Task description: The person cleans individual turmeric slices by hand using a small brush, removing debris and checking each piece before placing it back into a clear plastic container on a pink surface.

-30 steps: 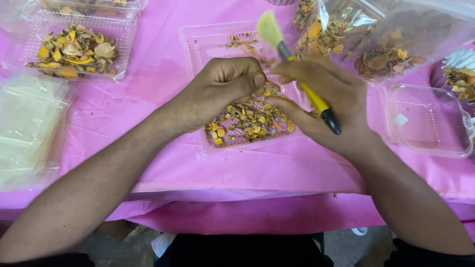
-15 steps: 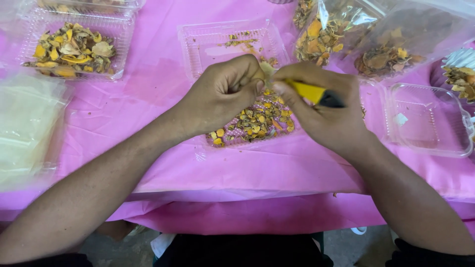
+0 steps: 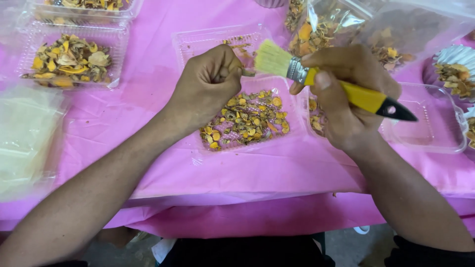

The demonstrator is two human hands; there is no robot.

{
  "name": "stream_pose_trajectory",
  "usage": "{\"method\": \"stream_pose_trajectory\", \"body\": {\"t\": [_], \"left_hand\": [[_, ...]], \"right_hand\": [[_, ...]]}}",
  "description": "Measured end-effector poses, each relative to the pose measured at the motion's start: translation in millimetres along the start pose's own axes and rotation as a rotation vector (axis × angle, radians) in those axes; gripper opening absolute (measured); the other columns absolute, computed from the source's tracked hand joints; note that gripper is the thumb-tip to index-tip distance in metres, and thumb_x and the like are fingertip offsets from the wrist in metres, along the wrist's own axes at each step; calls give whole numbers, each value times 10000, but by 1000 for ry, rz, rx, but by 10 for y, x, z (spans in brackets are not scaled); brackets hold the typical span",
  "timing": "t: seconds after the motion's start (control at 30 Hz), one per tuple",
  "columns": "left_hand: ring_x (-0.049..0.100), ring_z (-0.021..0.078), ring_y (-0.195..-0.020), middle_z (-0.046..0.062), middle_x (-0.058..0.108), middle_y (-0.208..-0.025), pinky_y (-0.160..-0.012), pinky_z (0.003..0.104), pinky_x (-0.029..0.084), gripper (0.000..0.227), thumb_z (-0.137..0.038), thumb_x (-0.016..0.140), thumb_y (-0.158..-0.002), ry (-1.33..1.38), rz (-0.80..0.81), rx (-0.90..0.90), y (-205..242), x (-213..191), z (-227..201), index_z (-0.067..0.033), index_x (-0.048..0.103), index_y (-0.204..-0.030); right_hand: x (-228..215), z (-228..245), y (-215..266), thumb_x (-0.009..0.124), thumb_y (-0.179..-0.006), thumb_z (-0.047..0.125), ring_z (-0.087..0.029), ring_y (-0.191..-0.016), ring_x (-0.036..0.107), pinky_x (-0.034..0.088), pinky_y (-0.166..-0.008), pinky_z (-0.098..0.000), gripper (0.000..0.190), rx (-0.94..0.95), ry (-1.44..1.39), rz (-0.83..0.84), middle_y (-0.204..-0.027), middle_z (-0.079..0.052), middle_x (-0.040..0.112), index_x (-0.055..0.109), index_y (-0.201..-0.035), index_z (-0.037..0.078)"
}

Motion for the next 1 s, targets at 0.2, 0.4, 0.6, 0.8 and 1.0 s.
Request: {"method": "stream_pose_trajectory", "body": {"t": [0.2,0.4,0.6,0.8,1.0], "left_hand": [[311,32,-454,-69,373,-574,-402,204,275,300,29,499,-1032,-1,44,-59,25,-5,-4,-158,468,-799],[307,35,-570,-77,373,-687,-552,191,338,192,-46,508,-1078,-28,229,46,75,198,-142,-126,527,-904],[296,26,-525,-92,349,-655,-472,203,256,54,-109,557,-1081,-130,345,-26,106,286,-132,-130,594,-1048],[550,396,-778,188,568,-844,-820,469,463,154,64,459,-778,-1035,537,230,127,164,43,-21,500,-899],[586,403,-965,190,604,-1006,-806,497,464,454,24,470,-879,-959,641,-2,165,160,167,-18,548,-1324]], "right_hand": [[303,-41,-6,492,-1070,24,-218,-796,682,562,-726,-306,171,81,-105,351,-927,-166,667,615,-1109,-88],[229,-156,-52,538,-1115,91,-190,-836,652,532,-783,-276,173,245,-144,224,-1022,-114,640,641,-1174,-35],[364,60,-60,592,-1075,52,-206,-740,482,400,-701,-327,125,38,105,399,-824,-88,512,564,-961,7],[-168,127,-107,565,-951,-187,-289,-683,450,367,-707,-429,175,-154,377,71,-768,-172,539,533,-822,-73],[-447,165,-32,589,-1177,18,-337,-813,419,342,-804,-488,292,-201,571,-162,-823,-188,489,555,-923,-120]]}}
Point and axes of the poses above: each hand's wrist, its own y-axis away from the middle knuckle, its own x-axis out of the palm, z = x × y, the point moved 9 cm from there along -y, towards the middle knuckle
